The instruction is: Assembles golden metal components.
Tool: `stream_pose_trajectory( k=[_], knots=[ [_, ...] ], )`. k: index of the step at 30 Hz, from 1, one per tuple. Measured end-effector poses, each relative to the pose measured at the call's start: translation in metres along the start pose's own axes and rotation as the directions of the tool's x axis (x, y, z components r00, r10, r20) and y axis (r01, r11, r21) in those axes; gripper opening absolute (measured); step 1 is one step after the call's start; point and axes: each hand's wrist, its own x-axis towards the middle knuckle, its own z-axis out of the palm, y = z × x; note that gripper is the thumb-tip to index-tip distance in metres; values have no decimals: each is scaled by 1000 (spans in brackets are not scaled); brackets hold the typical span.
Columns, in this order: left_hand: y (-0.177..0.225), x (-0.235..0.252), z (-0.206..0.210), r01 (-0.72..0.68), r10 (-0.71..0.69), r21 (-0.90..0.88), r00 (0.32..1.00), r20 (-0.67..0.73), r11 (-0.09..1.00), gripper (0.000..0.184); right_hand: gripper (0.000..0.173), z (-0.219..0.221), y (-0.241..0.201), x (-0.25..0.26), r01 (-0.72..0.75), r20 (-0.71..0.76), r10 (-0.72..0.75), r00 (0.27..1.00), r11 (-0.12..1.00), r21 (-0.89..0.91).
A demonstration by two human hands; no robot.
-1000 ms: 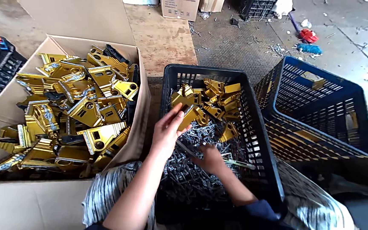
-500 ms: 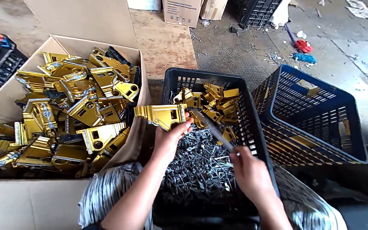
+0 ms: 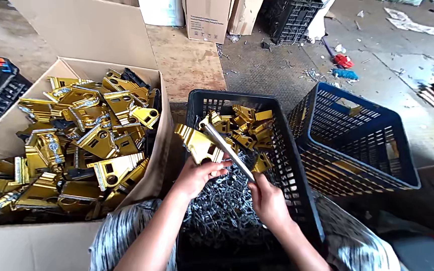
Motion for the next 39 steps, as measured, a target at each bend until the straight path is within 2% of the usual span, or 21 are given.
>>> stream_pose_trajectory(
  k=[4, 5, 7, 8, 9, 12, 15, 17, 19, 21, 23, 24, 26, 28, 29, 30, 31, 33, 35, 37, 39],
  knots=[
    [3, 4, 4, 137, -127, 35, 970, -208, 990, 29, 32, 1, 2, -6, -275, 200, 270, 942, 961, -2],
    [4, 6, 2, 154, -143, 23, 954, -264, 988, 28, 33, 1, 4, -4, -359, 368, 351, 861, 932, -50],
    [13, 14, -5, 116, -105, 4, 917, -385, 993, 28, 39, 7, 20, 3, -443, 733, 411, 542, 881, -166],
    [24, 19, -11, 61, -49, 14, 902, -429, 998, 31, 41, 14, 33, 5, -424, 824, 388, 413, 883, -203],
    [39, 26, -20, -11, 29, 41, 890, -456, 999, 33, 41, 22, 46, 8, -386, 847, 390, 361, 889, -245],
    [105, 37, -48, -235, 274, 142, 825, -493, 962, 57, 42, 34, 75, 33, -293, 665, 557, 497, 829, -476],
    [125, 31, -82, -226, 275, 158, 830, -486, 961, 84, 63, 58, 114, 44, -187, 591, 578, 562, 785, -590],
    [110, 30, -89, -134, 198, 165, 856, -477, 977, 80, 55, 64, 126, 50, -145, 597, 575, 560, 777, -613],
    [100, 32, -78, -51, 133, 196, 892, -432, 979, 60, 44, 60, 116, 65, -255, 497, 577, 648, 779, -572],
    [83, 29, -57, 74, 18, 244, 935, -355, 967, 55, 36, 50, 92, 71, -330, 280, 458, 844, 854, -402],
    [61, 27, -32, 251, -166, 290, 943, -288, 923, 67, 35, 46, 64, 70, -137, -18, 137, 990, 973, -184],
    [51, 28, -21, 315, -245, 310, 938, -243, 897, 76, 33, 46, 48, 74, 33, -123, -43, 991, 997, -76],
    [33, 30, -8, 349, -319, 286, 936, -147, 893, 78, 29, 55, 22, 81, 364, -249, -331, 910, 926, 98],
    [20, 32, -1, 175, -135, 201, 971, -195, 964, 51, 27, 75, 12, 84, 424, -231, -376, 897, 880, 213],
    [17, 35, -3, 52, -6, 183, 970, -242, 982, 43, 27, 86, 15, 83, 320, -147, -292, 945, 916, 243],
    [16, 40, -7, -52, 112, 200, 947, -302, 978, 52, 27, 96, 22, 81, 131, 32, -142, 989, 966, 225],
    [17, 44, -12, -124, 211, 255, 913, -349, 959, 76, 26, 103, 30, 82, -87, 291, 45, 956, 988, 131],
    [24, 49, -21, -188, 345, 388, 855, -387, 902, 110, 28, 120, 38, 84, -246, 713, 326, 621, 945, -218],
    [31, 47, -22, -189, 359, 413, 849, -387, 891, 124, 32, 131, 27, 76, -90, 843, 415, 341, 907, -411],
    [30, 44, -22, -168, 314, 369, 868, -384, 914, 119, 25, 131, 18, 58, 73, 874, 378, 305, 906, -417],
    [26, 41, -20, -143, 270, 331, 886, -377, 933, 104, 24, 116, 26, 49, 138, 882, 292, 369, 922, -362]
  ],
)
